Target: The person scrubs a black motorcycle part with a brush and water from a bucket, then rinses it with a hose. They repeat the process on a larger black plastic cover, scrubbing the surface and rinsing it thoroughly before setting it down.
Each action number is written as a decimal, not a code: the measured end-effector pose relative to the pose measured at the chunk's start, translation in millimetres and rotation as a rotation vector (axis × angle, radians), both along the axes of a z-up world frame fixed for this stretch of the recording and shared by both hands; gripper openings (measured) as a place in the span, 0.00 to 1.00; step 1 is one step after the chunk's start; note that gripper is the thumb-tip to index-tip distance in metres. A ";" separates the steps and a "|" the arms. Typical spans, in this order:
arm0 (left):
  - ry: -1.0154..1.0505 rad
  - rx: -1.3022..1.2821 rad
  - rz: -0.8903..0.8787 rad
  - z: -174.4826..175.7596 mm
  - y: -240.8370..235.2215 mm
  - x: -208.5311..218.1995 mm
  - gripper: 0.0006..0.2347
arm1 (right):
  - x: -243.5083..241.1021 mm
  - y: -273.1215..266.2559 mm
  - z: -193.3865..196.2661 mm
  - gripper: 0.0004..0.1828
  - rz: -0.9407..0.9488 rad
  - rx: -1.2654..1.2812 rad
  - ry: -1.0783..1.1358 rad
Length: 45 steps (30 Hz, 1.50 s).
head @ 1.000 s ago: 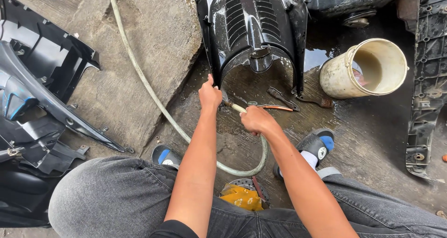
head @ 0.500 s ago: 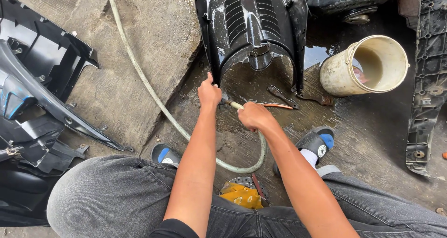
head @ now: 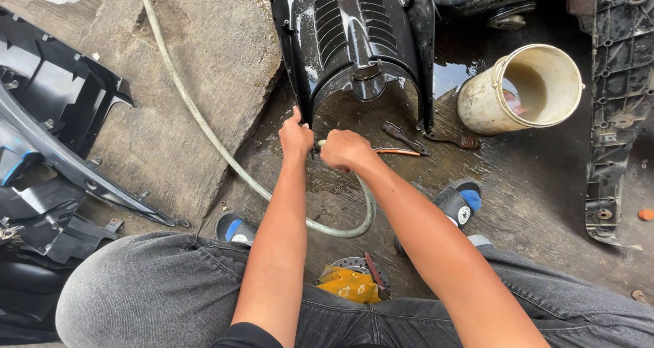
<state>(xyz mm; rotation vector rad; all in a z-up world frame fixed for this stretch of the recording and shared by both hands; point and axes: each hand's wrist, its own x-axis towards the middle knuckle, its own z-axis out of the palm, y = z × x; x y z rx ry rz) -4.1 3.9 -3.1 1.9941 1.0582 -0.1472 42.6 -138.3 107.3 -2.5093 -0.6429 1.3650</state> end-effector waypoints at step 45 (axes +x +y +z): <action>-0.022 -0.093 0.053 16.1 -6.2 -0.3 0.23 | -14.0 -3.4 6.8 0.22 0.072 -0.083 -0.072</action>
